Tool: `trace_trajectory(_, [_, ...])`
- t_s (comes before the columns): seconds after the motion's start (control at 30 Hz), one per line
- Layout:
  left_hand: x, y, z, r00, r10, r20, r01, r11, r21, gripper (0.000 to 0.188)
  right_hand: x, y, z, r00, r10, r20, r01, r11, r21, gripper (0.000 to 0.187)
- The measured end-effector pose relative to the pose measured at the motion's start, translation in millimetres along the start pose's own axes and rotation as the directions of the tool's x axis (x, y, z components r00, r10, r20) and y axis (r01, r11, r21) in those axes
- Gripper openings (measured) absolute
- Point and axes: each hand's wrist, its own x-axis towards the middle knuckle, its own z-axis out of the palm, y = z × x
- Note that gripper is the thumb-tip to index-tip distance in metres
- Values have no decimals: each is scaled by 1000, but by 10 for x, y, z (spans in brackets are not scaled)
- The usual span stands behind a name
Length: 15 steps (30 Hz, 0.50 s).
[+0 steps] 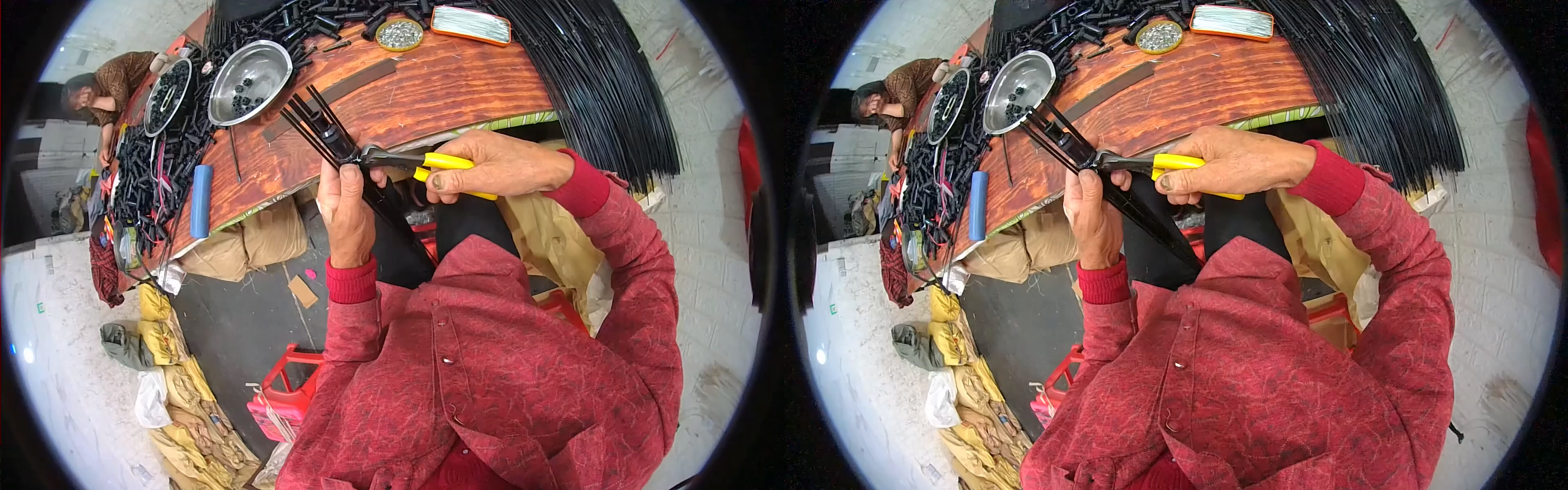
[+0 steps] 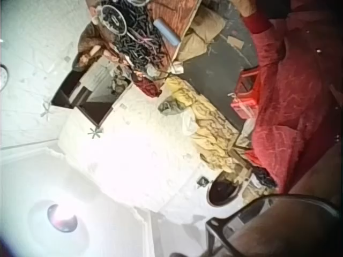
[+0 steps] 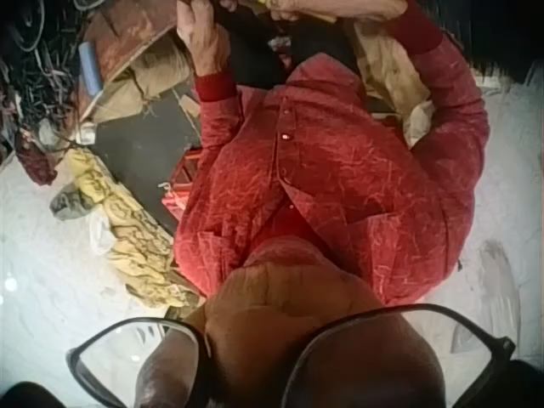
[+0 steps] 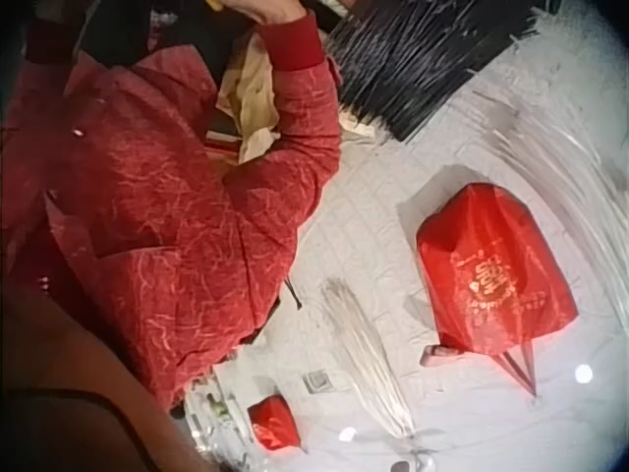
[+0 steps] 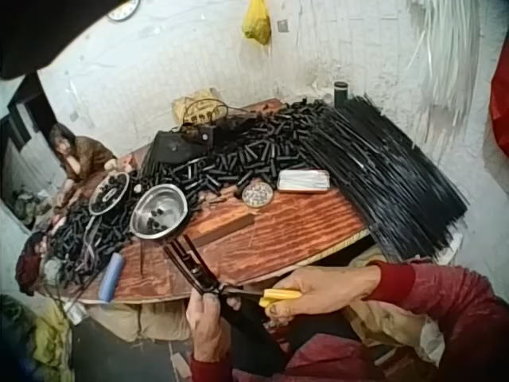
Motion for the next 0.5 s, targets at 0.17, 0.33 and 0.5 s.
trace_trajectory(0.17, [-8,-28,-18,1000,5,5,-5,1000,-19,50,-9,-22,-27,1000,23,-6,-24,996,-81,33])
trace_trajectory(0.33, [-24,-4,32,1000,12,-25,-12,1000,11,51,-7,-26,-48,999,45,-6,-45,991,-124,32])
trace_trajectory(0.5, [-38,-35,-22,1000,10,-20,-10,1000,-4,51,-15,-80,-24,997,59,-53,-68,980,-186,32])
